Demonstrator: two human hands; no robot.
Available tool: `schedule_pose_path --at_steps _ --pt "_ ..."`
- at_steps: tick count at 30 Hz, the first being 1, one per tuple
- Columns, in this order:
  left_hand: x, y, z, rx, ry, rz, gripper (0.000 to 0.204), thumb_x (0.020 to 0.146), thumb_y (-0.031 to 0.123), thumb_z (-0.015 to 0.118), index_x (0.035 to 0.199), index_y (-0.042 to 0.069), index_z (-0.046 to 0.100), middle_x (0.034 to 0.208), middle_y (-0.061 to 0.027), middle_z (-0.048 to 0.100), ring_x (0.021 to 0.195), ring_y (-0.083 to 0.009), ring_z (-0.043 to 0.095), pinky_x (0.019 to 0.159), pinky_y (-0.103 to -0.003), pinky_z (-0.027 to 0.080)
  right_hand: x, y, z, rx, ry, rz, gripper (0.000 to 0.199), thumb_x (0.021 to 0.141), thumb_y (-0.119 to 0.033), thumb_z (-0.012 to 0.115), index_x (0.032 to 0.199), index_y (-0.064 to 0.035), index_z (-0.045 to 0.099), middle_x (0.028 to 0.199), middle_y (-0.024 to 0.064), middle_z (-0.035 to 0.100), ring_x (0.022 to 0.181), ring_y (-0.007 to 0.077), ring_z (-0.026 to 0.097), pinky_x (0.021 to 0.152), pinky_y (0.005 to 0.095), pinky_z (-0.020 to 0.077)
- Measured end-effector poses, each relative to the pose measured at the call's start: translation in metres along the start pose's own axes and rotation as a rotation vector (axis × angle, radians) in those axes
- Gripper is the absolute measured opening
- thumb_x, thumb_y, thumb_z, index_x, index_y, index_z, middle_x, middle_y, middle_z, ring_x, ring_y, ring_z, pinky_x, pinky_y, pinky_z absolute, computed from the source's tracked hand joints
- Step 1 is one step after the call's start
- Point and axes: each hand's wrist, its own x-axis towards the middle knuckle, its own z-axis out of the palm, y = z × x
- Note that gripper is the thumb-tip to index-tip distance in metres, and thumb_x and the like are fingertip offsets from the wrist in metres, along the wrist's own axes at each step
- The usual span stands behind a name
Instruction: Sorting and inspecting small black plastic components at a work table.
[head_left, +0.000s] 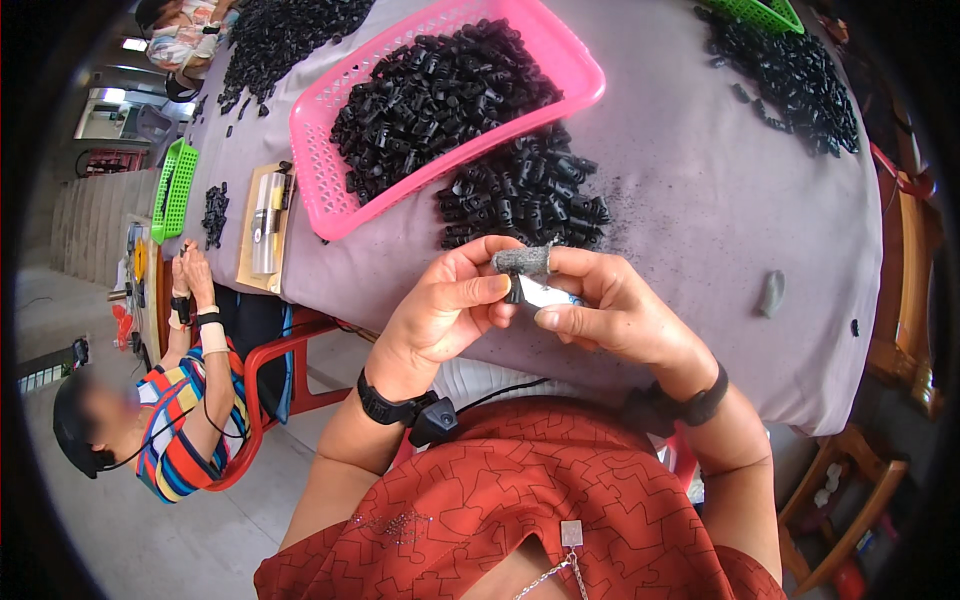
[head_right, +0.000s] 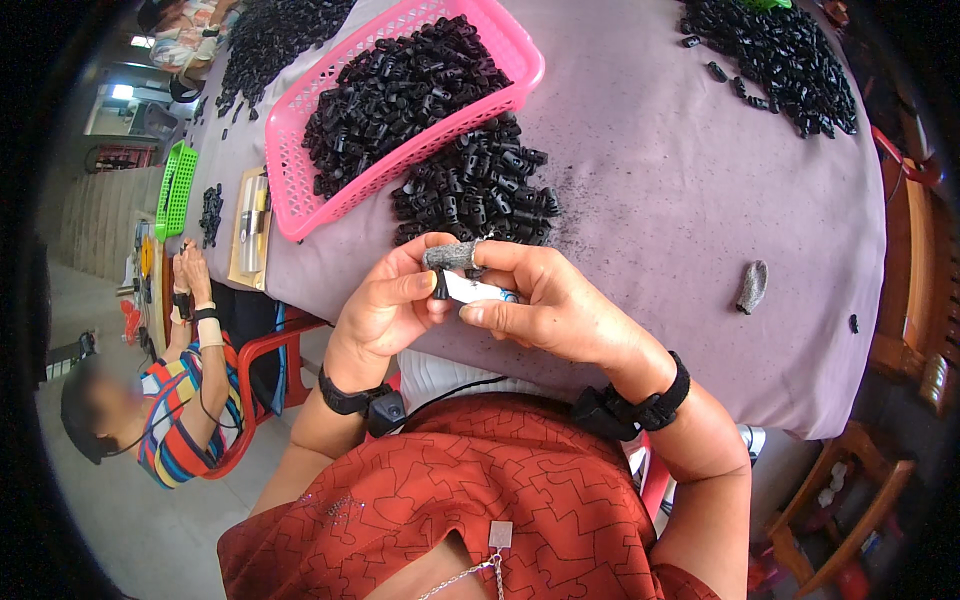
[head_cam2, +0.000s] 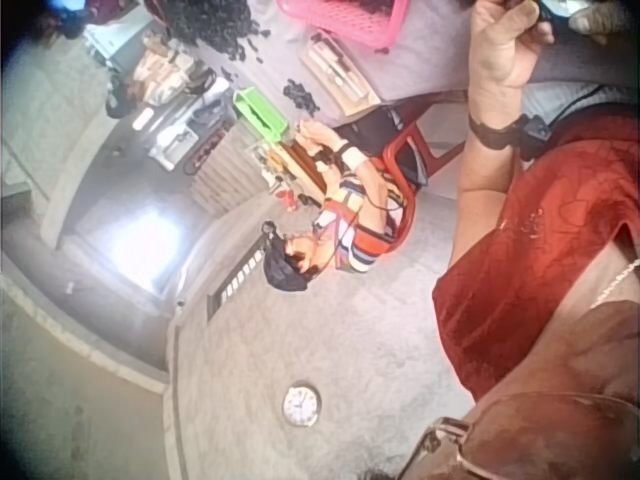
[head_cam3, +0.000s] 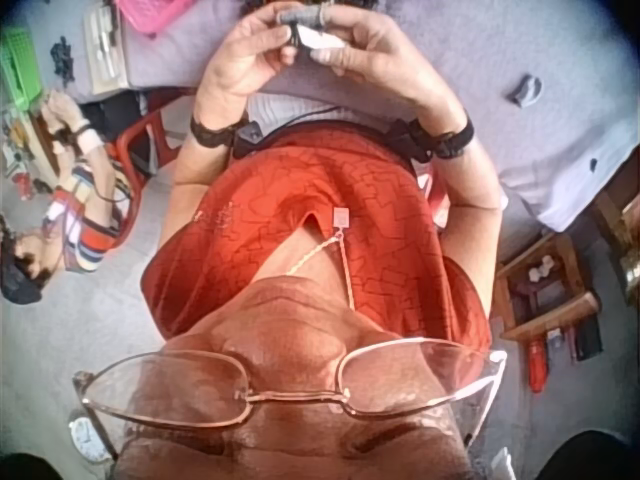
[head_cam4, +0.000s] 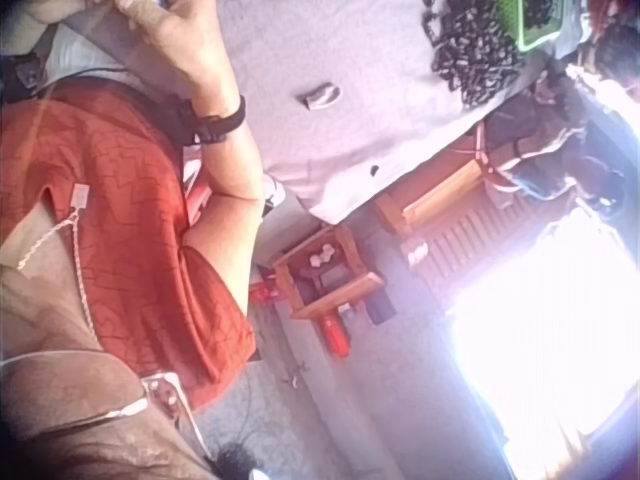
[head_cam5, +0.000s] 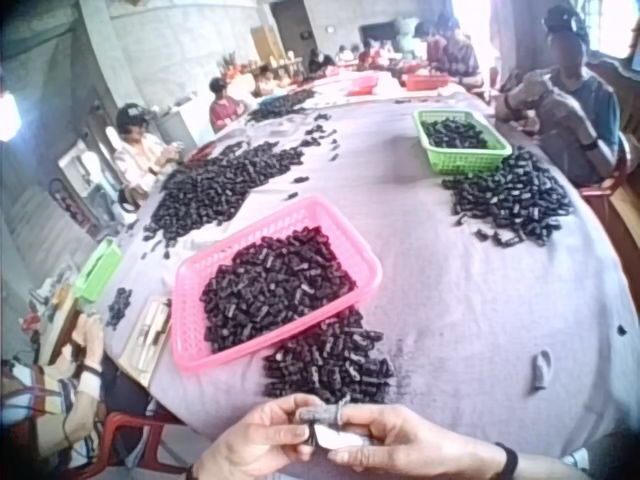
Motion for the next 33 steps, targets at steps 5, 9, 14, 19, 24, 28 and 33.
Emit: schedule_pose_path --at_steps 5,9,14,19,24,28,33 --pt "0.002 -0.001 -0.007 -0.067 -0.023 -0.022 0.045 0.085 0.004 0.069 0.127 0.003 0.052 0.1 -0.0093 0.064 0.084 -0.0156 0.065 0.068 -0.023 0.057 0.001 0.001 0.004 0.042 -0.034 -0.078 0.045 0.09 -0.009 0.065 0.131 -0.0022 0.048 0.078 -0.0035 0.056 0.065 0.0026 0.045 0.056 0.0186 0.0372" --pt "0.001 -0.002 -0.007 -0.093 -0.038 -0.043 0.047 0.085 0.004 0.069 0.128 0.003 0.051 0.101 -0.0097 0.063 0.089 -0.0168 0.065 0.069 -0.022 0.058 0.001 0.005 0.0 0.053 -0.06 -0.048 0.046 0.089 -0.01 0.067 0.13 -0.0018 0.048 0.075 -0.0038 0.054 0.064 0.0032 0.045 0.055 0.0189 0.0365" --pt "0.001 -0.002 -0.005 -0.113 -0.06 -0.056 0.048 0.085 0.004 0.069 0.129 0.003 0.05 0.101 -0.0092 0.063 0.089 -0.0166 0.065 0.069 -0.022 0.057 0.0 0.005 0.0 0.071 -0.057 -0.039 0.044 0.089 -0.012 0.068 0.128 -0.002 0.051 0.074 -0.0037 0.054 0.063 0.0033 0.045 0.054 0.0188 0.0359" --pt "0.001 -0.004 -0.002 -0.091 -0.067 -0.049 0.048 0.085 0.005 0.07 0.129 0.003 0.05 0.101 -0.0083 0.063 0.086 -0.0149 0.065 0.068 -0.021 0.057 0.0 0.004 -0.002 0.028 -0.005 -0.015 0.043 0.089 -0.012 0.068 0.127 -0.0026 0.052 0.077 -0.0031 0.057 0.063 0.0034 0.047 0.054 0.0187 0.0374" --pt "0.003 -0.007 -0.003 -0.108 -0.105 -0.029 0.039 0.088 0.004 0.066 0.126 0.003 0.055 0.102 -0.0079 0.066 0.077 -0.0134 0.066 0.069 -0.024 0.057 -0.002 0.0 -0.001 0.032 -0.032 -0.02 0.044 0.089 -0.011 0.067 0.129 -0.0029 0.051 0.079 -0.0033 0.058 0.063 0.0032 0.046 0.054 0.0189 0.0372" --pt "0.003 -0.004 -0.005 -0.094 -0.063 -0.043 0.044 0.086 0.005 0.068 0.127 0.002 0.052 0.101 -0.0083 0.065 0.081 -0.0138 0.066 0.069 -0.022 0.056 0.0 0.003 0.0 0.017 -0.071 -0.072 0.048 0.089 -0.01 0.067 0.133 -0.002 0.048 0.08 -0.0031 0.059 0.064 0.0033 0.046 0.054 0.0189 0.0377" --pt "0.001 -0.004 -0.003 -0.052 -0.034 -0.046 0.05 0.084 0.006 0.071 0.129 0.002 0.051 0.099 -0.0082 0.063 0.084 -0.0138 0.065 0.068 -0.022 0.055 0.001 0.005 -0.001 0.001 -0.033 -0.066 0.047 0.09 -0.012 0.066 0.133 -0.0018 0.05 0.081 -0.0034 0.059 0.064 0.0031 0.046 0.054 0.0186 0.0381"
